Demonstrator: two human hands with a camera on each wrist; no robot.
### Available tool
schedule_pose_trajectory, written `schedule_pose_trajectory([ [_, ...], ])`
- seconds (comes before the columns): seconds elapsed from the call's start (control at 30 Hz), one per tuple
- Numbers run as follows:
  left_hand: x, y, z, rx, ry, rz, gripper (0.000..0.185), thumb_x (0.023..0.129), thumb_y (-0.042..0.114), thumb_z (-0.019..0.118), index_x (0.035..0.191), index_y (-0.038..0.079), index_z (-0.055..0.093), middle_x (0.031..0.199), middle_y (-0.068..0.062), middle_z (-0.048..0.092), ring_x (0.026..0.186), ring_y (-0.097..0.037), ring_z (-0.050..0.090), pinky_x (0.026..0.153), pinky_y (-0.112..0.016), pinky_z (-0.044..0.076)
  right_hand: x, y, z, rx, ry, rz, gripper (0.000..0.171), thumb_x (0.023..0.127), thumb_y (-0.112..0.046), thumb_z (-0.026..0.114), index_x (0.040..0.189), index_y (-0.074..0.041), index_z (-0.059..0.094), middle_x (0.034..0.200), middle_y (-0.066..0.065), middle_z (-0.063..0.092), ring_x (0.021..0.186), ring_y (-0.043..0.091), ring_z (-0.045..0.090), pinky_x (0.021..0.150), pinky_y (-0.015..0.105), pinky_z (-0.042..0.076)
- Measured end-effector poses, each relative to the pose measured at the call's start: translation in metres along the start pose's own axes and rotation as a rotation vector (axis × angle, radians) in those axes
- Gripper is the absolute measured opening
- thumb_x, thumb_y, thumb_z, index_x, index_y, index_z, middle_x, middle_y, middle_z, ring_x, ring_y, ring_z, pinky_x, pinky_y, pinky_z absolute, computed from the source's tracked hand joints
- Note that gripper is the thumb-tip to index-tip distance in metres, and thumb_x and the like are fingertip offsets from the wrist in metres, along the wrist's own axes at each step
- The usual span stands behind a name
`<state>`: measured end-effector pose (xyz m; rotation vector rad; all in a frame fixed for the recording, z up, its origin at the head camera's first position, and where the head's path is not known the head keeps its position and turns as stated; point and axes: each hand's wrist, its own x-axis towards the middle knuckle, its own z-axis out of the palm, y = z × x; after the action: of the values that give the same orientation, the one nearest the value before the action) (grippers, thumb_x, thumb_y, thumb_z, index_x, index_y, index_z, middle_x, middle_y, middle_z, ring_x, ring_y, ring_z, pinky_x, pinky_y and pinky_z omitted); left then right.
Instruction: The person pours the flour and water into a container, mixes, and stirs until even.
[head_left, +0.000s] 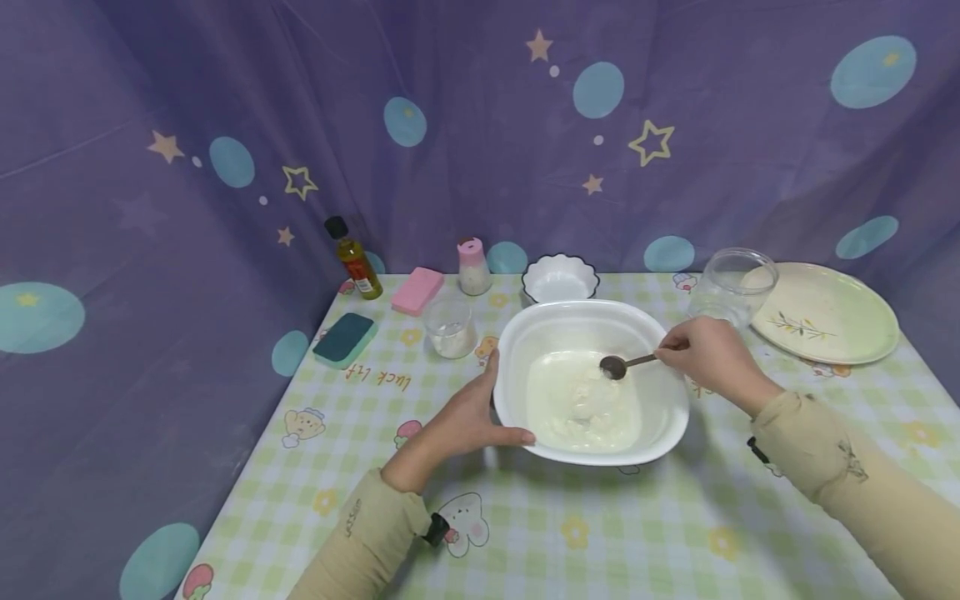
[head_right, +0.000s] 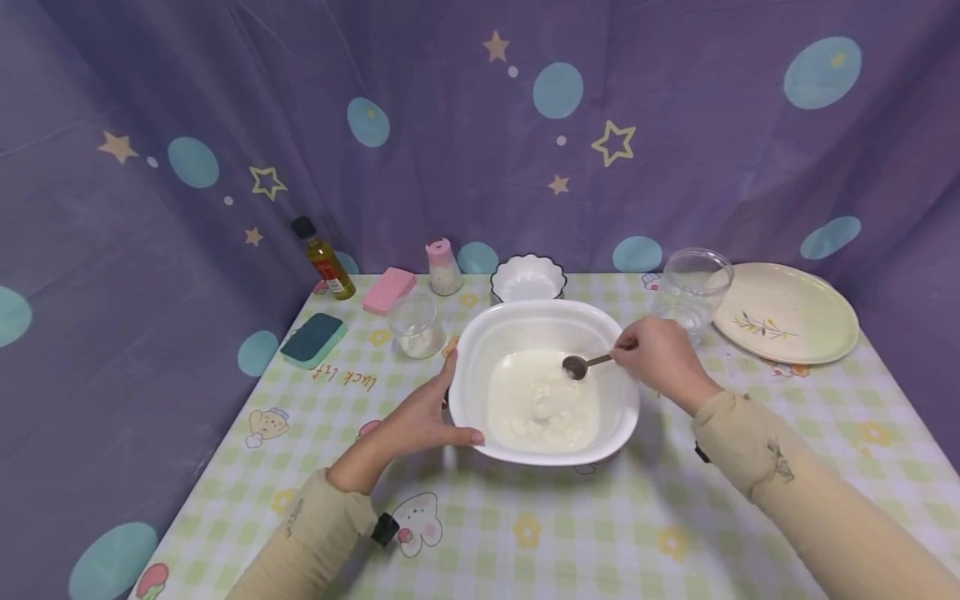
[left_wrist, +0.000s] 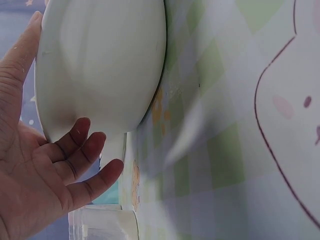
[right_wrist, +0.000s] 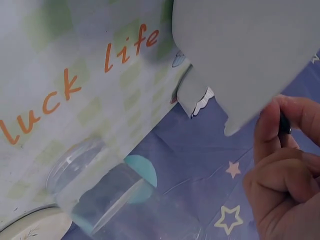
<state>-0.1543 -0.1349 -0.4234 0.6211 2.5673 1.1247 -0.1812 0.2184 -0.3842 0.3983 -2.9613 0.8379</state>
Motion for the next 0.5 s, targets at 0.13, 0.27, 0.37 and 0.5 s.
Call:
schedule_pose_trajectory([
  [0.13,0.0,0.001,-0.001,0.0,0.002,0.0,0.138,0.066,0.052,0.087,0.155,0.016,-0.012,0.161,-0.005,0.016,0.142,-0.015,0.026,0.112,-0.041,0.029,-0.002,0.003,-0.006,0.041,-0.068,0.042,0.012,0.086,-0.015,0.072,0.082,-0.005,0.077,0.073,0.0,0.07,0.062,0.014,0.057,0.061,0.034,0.046],
  [0.27,0.0,0.001,-0.001,-0.003,0.001,-0.008,0.138,0.066,0.052,0.087,0.155,0.016,-0.012,0.161,-0.006,0.015,0.142,-0.016,0.026,0.112,-0.042,0.029,-0.004,0.005,-0.012,0.083,-0.166,0.091,0.014,0.086,-0.017,0.072,0.081,-0.005,0.076,0.07,-0.003,0.068,0.062,0.015,0.054,0.057,0.032,0.044],
  [0.37,0.0,0.0,0.0,0.001,0.001,-0.009,0.139,0.066,0.052,0.087,0.155,0.015,-0.012,0.161,-0.007,0.015,0.142,-0.017,0.025,0.112,-0.042,0.028,-0.005,0.006,-0.016,0.103,-0.222,0.106,0.013,0.085,-0.018,0.073,0.078,-0.007,0.075,0.067,-0.004,0.066,0.062,0.015,0.052,0.058,0.032,0.043],
  [0.5,0.0,0.0,0.0,0.01,0.001,-0.004,0.139,0.066,0.053,0.087,0.155,0.016,-0.012,0.161,-0.007,0.014,0.143,-0.017,0.025,0.112,-0.043,0.028,-0.007,0.005,-0.018,0.12,-0.272,0.091,0.011,0.083,-0.018,0.074,0.077,-0.01,0.076,0.066,-0.005,0.065,0.062,0.014,0.05,0.057,0.031,0.041],
])
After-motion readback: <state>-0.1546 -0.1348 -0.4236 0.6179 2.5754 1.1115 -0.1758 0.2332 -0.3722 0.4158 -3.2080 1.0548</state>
